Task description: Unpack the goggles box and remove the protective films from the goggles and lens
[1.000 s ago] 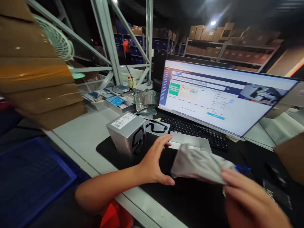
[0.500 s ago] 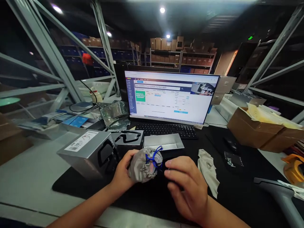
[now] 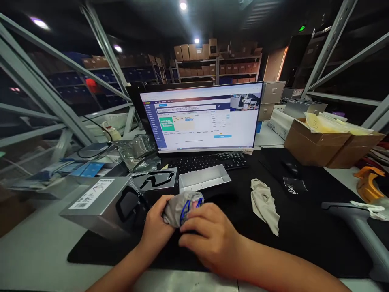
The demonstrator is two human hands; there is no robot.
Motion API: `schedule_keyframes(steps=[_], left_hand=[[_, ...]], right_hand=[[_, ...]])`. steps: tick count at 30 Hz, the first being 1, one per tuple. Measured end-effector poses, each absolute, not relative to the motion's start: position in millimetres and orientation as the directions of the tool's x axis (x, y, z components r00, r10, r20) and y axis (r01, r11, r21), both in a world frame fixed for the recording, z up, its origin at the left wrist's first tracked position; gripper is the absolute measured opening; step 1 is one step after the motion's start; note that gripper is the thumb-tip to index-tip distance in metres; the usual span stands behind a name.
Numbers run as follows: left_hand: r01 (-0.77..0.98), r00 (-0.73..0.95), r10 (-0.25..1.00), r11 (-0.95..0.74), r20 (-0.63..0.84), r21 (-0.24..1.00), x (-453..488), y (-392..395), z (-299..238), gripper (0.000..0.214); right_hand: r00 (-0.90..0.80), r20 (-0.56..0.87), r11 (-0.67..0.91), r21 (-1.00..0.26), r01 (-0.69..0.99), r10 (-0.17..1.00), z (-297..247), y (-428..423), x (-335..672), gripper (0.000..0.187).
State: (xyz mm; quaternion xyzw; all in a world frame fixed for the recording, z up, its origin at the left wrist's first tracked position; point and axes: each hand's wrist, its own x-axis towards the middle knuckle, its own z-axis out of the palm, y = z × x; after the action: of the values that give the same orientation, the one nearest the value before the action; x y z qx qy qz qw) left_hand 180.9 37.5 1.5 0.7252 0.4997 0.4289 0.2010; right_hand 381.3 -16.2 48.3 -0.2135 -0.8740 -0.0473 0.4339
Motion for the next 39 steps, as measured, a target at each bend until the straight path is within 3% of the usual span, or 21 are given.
schedule_keyframes(steps=[3, 5, 8, 11, 18, 20, 24, 26, 28, 30, 34, 39], left_hand=[[0.532, 0.054, 0.910, -0.375, 0.412, 0.759, 180, 41, 3, 0.024], [0.519, 0.030, 0.889, -0.404, 0.457, 0.753, 179, 42, 4, 0.023], [0.511, 0.020, 0.854, -0.455, 0.519, 0.729, 177, 41, 3, 0.023], [0.521, 0.044, 0.823, -0.502, 0.566, 0.690, 176, 40, 1, 0.025], [0.581, 0.105, 0.660, -0.648, 0.744, 0.493, 177, 40, -6, 0.026], [0.595, 0.109, 0.633, -0.659, 0.766, 0.460, 177, 40, -7, 0.027], [0.589, 0.075, 0.644, -0.645, 0.761, 0.487, 177, 41, -8, 0.029], [0.553, 0.042, 0.681, -0.625, 0.731, 0.551, 176, 41, -9, 0.031], [0.520, 0.040, 0.696, -0.627, 0.717, 0.580, 175, 40, -10, 0.033], [0.497, 0.071, 0.683, -0.656, 0.727, 0.568, 175, 39, -11, 0.032], [0.454, 0.169, 0.656, -0.714, 0.736, 0.532, 174, 39, -10, 0.024], [0.454, 0.223, 0.619, -0.750, 0.753, 0.481, 175, 41, -2, 0.024]], right_hand=[[-0.684, 0.676, 0.947, -0.068, 0.314, 0.275, 43, -24, 372, 0.018], [-0.672, 0.690, 0.954, -0.093, 0.287, 0.269, 44, -27, 375, 0.020], [-0.409, 0.828, 0.892, -0.218, 0.396, 0.384, 50, -23, 387, 0.025], [-0.221, 0.790, 0.755, -0.401, 0.519, 0.572, 55, -16, 395, 0.026], [-0.330, 0.658, 0.705, -0.450, 0.549, 0.677, 39, -24, 377, 0.004], [-0.418, 0.626, 0.743, -0.450, 0.496, 0.658, 37, -30, 372, 0.005], [-0.681, 0.616, 0.916, -0.314, 0.250, 0.397, 44, -35, 372, 0.011], [-0.581, 0.700, 0.910, -0.310, 0.275, 0.414, 49, -32, 379, 0.010], [-0.350, 0.762, 0.827, -0.418, 0.377, 0.545, 53, -24, 387, 0.012], [-0.189, 0.721, 0.715, -0.549, 0.432, 0.667, 53, -14, 394, 0.019], [-0.220, 0.611, 0.638, -0.639, 0.429, 0.760, 49, -2, 401, 0.033], [-0.229, 0.669, 0.674, -0.541, 0.502, 0.707, 48, -4, 401, 0.028]])
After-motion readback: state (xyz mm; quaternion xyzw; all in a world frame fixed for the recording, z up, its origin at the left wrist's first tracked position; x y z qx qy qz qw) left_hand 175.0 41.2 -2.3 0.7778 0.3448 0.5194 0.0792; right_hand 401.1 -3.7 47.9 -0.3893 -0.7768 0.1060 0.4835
